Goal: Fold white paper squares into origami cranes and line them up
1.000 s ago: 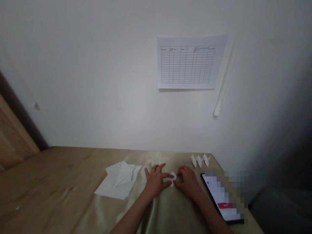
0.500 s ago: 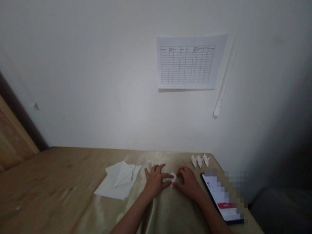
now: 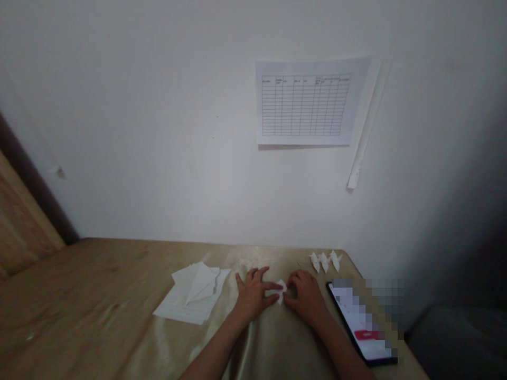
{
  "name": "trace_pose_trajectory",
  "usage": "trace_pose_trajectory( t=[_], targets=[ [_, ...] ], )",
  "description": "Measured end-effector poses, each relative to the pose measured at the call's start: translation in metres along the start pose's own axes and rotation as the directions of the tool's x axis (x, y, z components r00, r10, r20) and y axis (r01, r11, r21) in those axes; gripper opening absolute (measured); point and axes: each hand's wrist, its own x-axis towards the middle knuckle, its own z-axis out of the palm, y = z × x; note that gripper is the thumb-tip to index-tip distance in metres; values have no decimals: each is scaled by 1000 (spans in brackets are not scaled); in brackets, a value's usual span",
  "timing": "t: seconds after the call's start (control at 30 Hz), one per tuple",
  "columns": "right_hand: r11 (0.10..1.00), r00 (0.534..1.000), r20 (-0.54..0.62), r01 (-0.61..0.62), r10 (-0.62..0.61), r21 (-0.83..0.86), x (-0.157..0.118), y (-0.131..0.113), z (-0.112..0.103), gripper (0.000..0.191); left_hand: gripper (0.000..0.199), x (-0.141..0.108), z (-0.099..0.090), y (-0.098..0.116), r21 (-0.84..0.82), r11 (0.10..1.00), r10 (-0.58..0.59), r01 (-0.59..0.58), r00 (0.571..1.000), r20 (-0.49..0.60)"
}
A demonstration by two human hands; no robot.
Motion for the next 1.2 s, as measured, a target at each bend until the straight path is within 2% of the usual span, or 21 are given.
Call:
trace_pose_trajectory(
  t=[0.2, 0.4, 0.7, 1.0, 1.2],
  targets=[
    [999, 1000, 1, -7, 7, -40, 8, 3, 1, 7, 30, 1, 0, 1, 11, 1000, -11, 11, 1000, 12],
    [995, 999, 6, -35, 36, -97, 15, 6, 2, 9, 30, 2, -1, 1, 13, 1000, -19, 19, 999, 32],
    [990, 999, -32, 7, -11, -140, 10, 11, 6, 11, 32, 0, 0, 3, 20, 1000, -6, 6, 1000, 12],
    [993, 996, 14, 81, -82, 81, 8, 11, 1, 17, 26, -1, 8, 4, -7, 997, 76, -77, 995, -71],
    [975, 986, 75, 131, -146, 182, 6, 4, -2, 20, 29, 1, 3, -2, -106, 986, 127, -126, 992, 1]
  ],
)
